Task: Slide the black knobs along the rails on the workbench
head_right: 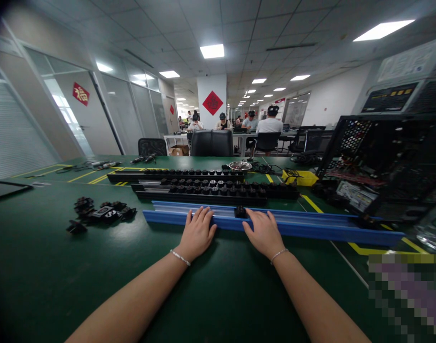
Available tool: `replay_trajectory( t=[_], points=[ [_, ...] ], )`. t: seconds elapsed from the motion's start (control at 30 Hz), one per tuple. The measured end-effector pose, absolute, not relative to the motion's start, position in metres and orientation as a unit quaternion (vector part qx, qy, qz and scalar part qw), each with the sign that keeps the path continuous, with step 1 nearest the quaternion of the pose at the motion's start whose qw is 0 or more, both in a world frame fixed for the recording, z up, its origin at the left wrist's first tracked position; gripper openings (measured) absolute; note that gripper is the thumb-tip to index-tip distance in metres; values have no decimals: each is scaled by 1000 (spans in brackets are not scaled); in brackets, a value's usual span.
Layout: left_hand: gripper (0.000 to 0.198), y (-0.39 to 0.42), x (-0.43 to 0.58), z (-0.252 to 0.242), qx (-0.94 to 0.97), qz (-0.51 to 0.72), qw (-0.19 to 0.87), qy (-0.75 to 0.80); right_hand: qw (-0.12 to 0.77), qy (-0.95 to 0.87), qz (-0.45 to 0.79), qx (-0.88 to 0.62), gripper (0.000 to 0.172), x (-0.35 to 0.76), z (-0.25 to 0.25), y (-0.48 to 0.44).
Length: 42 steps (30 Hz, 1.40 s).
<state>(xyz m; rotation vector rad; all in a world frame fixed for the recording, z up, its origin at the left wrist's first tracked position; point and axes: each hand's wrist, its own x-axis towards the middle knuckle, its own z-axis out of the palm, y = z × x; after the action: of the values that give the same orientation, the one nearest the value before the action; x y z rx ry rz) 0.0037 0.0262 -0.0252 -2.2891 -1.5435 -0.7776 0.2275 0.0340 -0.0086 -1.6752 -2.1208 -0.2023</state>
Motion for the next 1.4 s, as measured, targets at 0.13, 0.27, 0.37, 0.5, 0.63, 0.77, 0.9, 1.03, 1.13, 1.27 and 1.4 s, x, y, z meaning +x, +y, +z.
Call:
replay_trajectory(
  t=[0.13,0.27,0.37,0.5,0.63,0.77,0.9,1.03,1.13,1.27,1.4],
  points=[
    [42,25,5,-24,-801,-270,133,-518,216,-771,-77,-594,49,224,-10,34],
    [41,24,6,-23,-808,-267,127,-509,218,-777,-70,-586,49,219,-10,33],
    [40,24,6,-23,-813,-263,120,-506,216,-782,-66,-581,48,216,-11,32],
    [40,23,7,-21,-817,-259,118,-501,217,-787,-61,-574,48,213,-12,32],
    [40,21,7,-20,-821,-253,115,-499,215,-787,-47,-576,49,211,-11,30],
    [42,21,8,-20,-823,-247,115,-499,218,-782,-37,-583,51,208,-9,29],
    [42,21,10,-21,-819,-244,120,-505,224,-784,-35,-578,52,201,-10,28],
    [42,20,10,-20,-818,-242,122,-507,221,-793,-45,-566,55,194,-13,28],
    [43,19,10,-20,-817,-238,122,-512,215,-796,-56,-563,56,192,-14,27],
    [44,20,13,-20,-815,-238,125,-514,218,-797,-49,-561,58,191,-14,27],
    [44,22,16,-22,-812,-238,129,-516,228,-798,-45,-557,62,186,-15,27]
  ],
)
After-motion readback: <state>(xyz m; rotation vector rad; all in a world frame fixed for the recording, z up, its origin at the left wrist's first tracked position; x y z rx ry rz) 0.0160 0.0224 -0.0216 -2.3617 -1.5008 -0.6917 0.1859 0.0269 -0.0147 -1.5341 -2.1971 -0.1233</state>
